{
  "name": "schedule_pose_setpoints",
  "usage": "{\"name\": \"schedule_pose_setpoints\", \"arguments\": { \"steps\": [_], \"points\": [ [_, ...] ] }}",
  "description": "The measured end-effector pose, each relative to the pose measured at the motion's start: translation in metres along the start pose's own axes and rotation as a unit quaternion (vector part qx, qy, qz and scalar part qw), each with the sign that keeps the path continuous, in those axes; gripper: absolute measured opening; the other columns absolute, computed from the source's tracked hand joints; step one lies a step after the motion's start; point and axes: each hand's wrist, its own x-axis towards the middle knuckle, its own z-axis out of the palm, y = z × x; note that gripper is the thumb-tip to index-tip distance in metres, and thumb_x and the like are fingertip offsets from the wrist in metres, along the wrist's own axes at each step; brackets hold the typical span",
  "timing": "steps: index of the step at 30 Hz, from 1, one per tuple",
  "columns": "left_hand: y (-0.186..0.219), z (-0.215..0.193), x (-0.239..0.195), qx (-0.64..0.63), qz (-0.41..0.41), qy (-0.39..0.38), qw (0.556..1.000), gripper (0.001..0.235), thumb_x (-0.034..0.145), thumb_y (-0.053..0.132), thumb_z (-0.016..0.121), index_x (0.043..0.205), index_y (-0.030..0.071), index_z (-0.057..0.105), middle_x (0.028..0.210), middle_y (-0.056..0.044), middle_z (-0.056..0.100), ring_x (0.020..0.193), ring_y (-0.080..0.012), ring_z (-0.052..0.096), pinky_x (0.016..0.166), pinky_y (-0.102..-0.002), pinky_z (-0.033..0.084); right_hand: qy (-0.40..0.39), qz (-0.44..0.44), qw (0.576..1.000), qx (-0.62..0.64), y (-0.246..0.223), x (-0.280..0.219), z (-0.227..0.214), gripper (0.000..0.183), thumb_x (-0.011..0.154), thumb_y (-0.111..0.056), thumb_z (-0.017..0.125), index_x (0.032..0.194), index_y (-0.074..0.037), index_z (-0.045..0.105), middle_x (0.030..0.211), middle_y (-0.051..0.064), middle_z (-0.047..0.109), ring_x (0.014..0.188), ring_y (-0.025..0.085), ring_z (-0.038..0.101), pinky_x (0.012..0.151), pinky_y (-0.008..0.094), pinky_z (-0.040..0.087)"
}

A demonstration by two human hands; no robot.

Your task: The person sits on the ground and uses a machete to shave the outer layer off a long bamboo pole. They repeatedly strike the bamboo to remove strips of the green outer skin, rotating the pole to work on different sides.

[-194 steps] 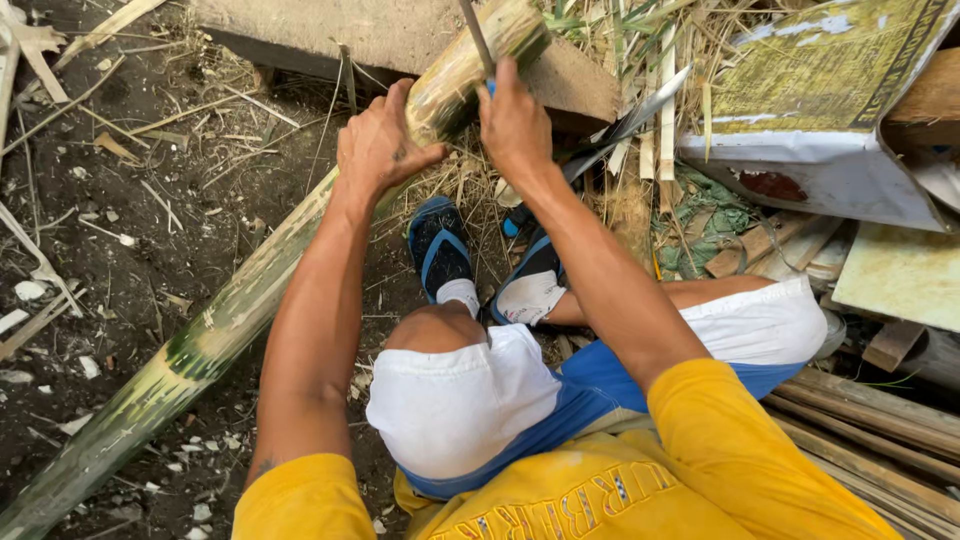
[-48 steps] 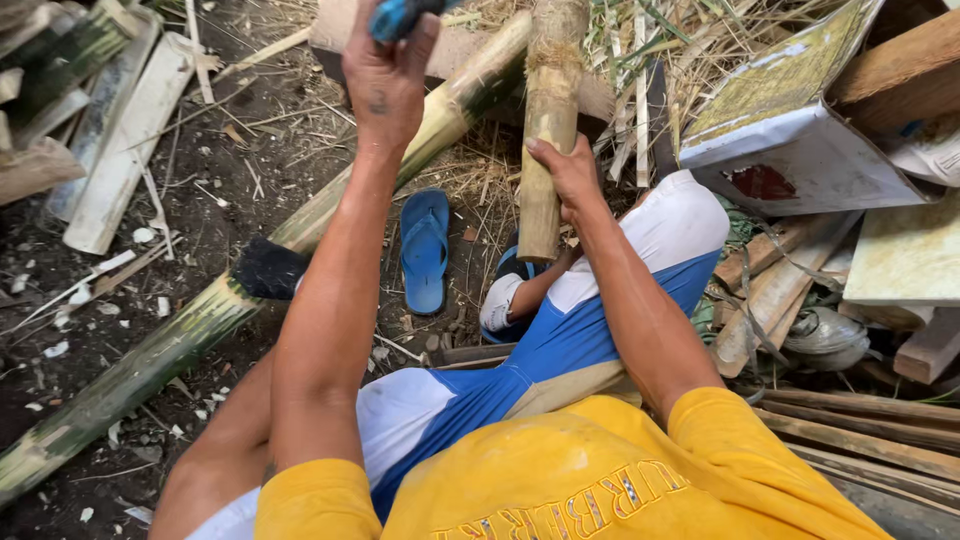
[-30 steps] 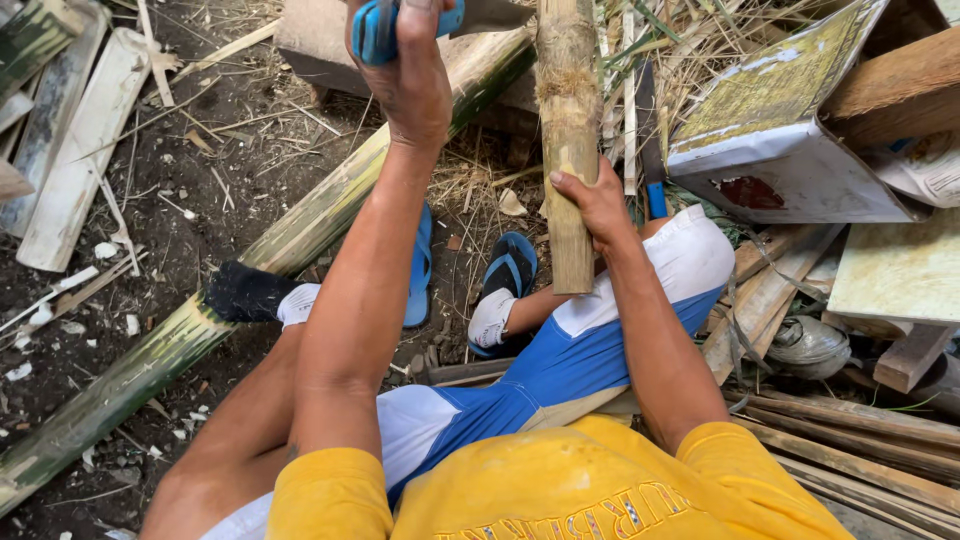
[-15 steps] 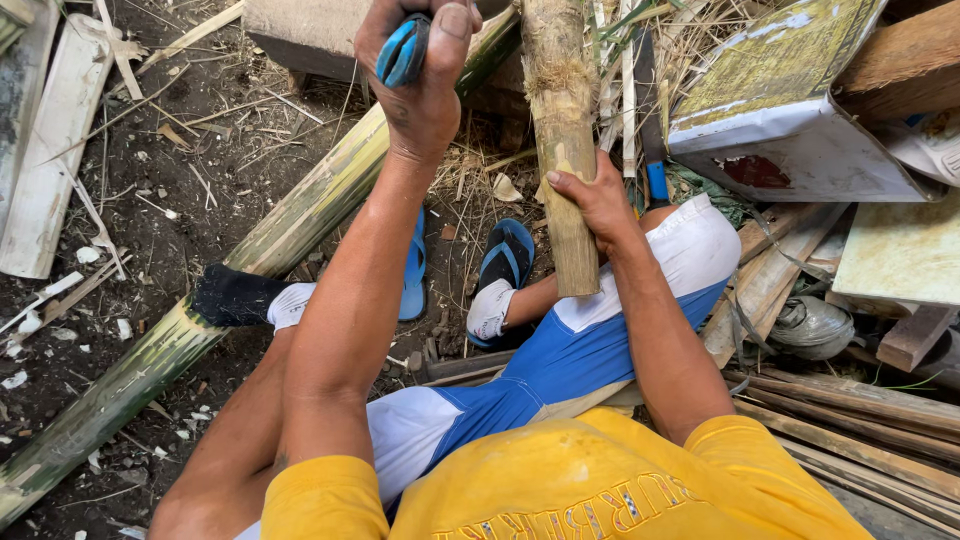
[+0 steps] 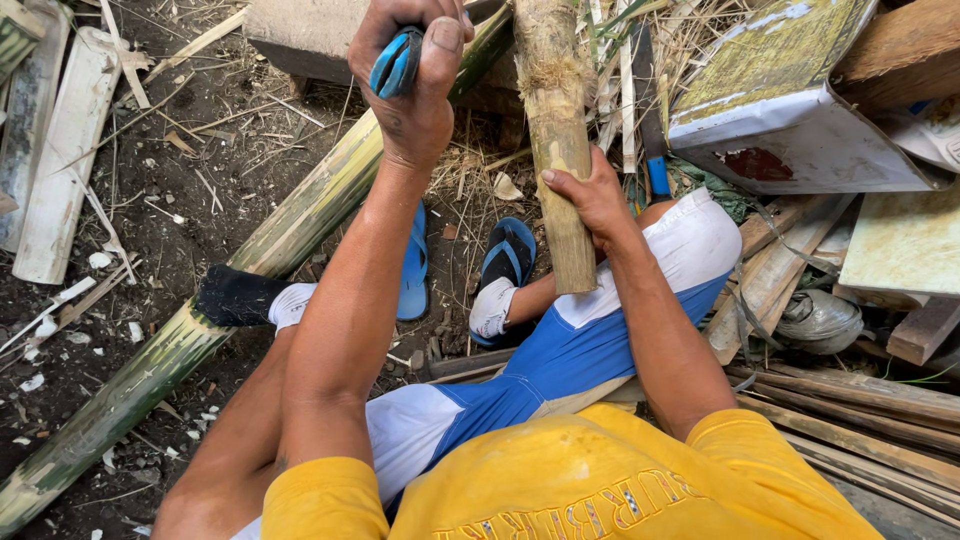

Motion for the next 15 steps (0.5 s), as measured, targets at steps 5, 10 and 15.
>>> {"name": "schedule_pose_setpoints", "arguments": {
  "steps": [5,10,15],
  "points": [
    [0.004,-0.001,-0.002,0.033,-0.021,-0.022,0.999,0.02,0.101,0.02,0.067,0.091,0.003,0.063,0.084,-0.01,0.066,0.082,-0.018,0.066,0.072,-0.033,0.057,0.001,-0.007,1.0,-0.005,-0.005,-0.003,0.004,0.067,0.083,-0.022,0.082,0.136,0.0,0.048,0.111,0.013,0.068,0.09,0.019,0.07,0.07,0.034,0.063],
    [0.0,-0.011,0.001,0.051,0.002,-0.083,0.995,0.027,0.101,0.028,0.065,0.09,0.003,0.062,0.084,-0.009,0.066,0.08,-0.0174,0.068,0.074,-0.035,0.062,0.022,0.049,0.998,0.03,-0.024,0.006,-0.013,0.078,0.08,-0.027,0.083,0.144,-0.001,0.047,0.114,0.016,0.071,0.091,0.023,0.073,0.074,0.035,0.066],
    [0.013,-0.025,-0.007,0.036,-0.013,-0.068,0.997,0.029,0.104,0.03,0.063,0.093,0.003,0.062,0.087,-0.009,0.062,0.081,-0.0188,0.065,0.083,-0.037,0.06,0.028,-0.161,0.978,0.131,-0.06,0.063,-0.103,0.093,0.092,-0.031,0.089,0.154,-0.002,0.027,0.133,0.02,0.06,0.11,0.03,0.072,0.092,0.045,0.068]
  ]
}}
